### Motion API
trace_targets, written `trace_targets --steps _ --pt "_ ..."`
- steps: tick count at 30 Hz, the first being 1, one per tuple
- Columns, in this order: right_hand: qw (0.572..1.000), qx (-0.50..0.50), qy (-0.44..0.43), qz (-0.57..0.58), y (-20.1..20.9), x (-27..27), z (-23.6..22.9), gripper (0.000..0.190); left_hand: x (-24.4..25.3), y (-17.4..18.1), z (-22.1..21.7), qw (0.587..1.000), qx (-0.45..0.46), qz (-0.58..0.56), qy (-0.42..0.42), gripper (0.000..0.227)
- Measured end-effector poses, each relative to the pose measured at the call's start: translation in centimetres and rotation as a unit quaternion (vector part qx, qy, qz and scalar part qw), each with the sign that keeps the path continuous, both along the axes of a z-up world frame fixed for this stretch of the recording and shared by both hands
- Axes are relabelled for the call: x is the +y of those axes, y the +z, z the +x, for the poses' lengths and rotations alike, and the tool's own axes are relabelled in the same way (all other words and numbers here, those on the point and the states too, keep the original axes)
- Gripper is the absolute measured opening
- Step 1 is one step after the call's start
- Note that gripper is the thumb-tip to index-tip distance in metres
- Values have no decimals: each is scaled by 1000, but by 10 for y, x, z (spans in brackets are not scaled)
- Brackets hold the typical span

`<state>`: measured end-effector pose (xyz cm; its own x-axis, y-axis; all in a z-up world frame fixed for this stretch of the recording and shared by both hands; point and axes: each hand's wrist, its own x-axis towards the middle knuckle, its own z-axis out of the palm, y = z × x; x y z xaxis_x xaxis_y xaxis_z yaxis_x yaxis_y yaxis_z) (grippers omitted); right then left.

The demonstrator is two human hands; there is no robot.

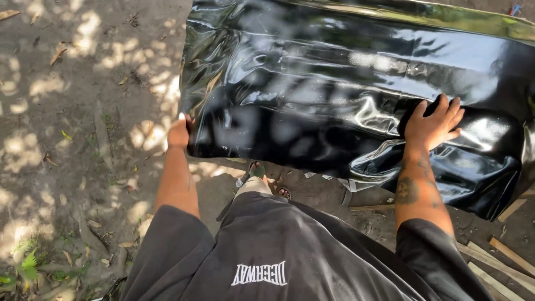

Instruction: Spreading and aligning a large black vinyl upholstery sheet over a metal furniture frame.

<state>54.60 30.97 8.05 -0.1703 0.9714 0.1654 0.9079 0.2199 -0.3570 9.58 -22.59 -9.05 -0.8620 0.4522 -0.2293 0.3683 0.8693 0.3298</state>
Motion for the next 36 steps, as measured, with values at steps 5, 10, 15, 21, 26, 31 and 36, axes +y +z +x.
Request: trace_targets --steps 5,10,15,21,26,31,36 --pt "1000 -4 -6 -4 3 -4 -2 40 -129 -16 153 962 -211 -172 14 32" --pt "1000 -18 7 6 8 -9 -4 39 -270 -47 318 901 -315 -299 -18 65" --pt "998 -57 -3 3 -15 -3 -5 46 -355 -56 403 789 -475 -252 299 76" --pt "927 62 137 344 -67 -71 -126 66 -394 -73 333 866 -431 -186 172 48" --pt "997 -9 70 -14 -26 -234 -279 54 -421 -33 173 712 -404 80 569 43" --pt "998 -16 23 65 -31 -289 -310 55 -501 -19 28 920 -232 11 317 50" --pt "991 66 -10 118 -41 -295 -315 49 -511 9 -85 784 -317 -170 506 57"
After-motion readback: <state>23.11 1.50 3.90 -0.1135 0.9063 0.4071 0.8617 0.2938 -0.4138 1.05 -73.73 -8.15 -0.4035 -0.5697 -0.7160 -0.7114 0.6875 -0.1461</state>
